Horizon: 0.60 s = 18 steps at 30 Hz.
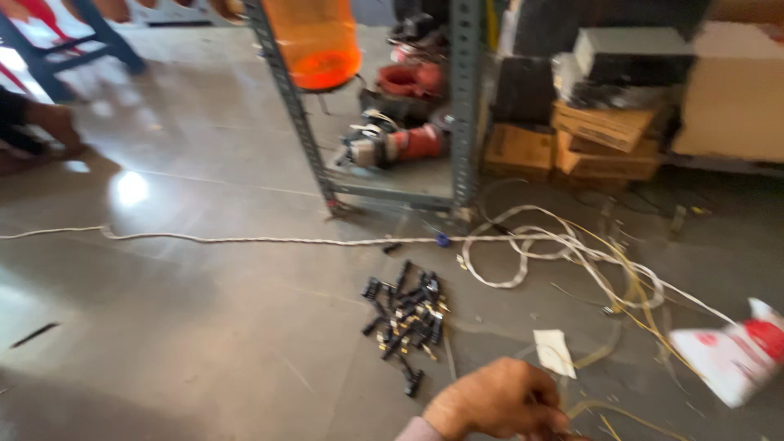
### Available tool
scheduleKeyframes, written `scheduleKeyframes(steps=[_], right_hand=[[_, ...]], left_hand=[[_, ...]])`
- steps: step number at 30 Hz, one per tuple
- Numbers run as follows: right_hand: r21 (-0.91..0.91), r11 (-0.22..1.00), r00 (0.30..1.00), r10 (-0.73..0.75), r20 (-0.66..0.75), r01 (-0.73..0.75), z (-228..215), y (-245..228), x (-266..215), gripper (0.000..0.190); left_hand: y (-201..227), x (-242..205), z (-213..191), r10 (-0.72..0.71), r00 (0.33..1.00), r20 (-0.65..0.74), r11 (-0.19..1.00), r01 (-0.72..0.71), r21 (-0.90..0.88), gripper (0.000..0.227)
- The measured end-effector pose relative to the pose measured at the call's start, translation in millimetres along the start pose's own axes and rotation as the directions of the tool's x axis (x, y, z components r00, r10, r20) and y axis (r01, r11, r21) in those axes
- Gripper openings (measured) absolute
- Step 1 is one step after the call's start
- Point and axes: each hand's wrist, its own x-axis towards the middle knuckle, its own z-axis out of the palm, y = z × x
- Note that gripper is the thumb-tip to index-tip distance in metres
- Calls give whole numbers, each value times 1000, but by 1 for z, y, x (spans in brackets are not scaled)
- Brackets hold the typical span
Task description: The person sits on the floor and uses wire strippers to remove the yellow insulation from several thin wires. They hold each wire, strip a section of the coating, and place the stripped wire on the floor among other processed pieces.
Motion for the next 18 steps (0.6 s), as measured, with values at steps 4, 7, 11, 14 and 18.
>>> scheduleKeyframes(steps=[4, 7, 11, 14, 18], right_hand=[[-81, 984, 987, -159, 31, 161, 12, -41, -54, 39], [-529, 780, 934, -350, 74, 334, 35, -82, -104, 35], [-476, 792, 894, -448, -28, 382, 66, -129, -134, 22], [-393, 851, 905, -414, -94, 348, 72, -144, -140, 22], [-239, 905, 925, -375, -65, 350, 68, -139, -139, 27]], left_hand=[[0, 0, 3, -120, 990, 73, 974, 132, -186, 18], [4, 1, 5, -147, 987, 68, 919, 161, -360, 16], [10, 6, 5, -122, 991, 61, 818, 135, -560, 17], [15, 13, 7, -131, 990, 51, 777, 134, -615, 18], [17, 14, 9, -148, 989, 4, 796, 122, -593, 20]])
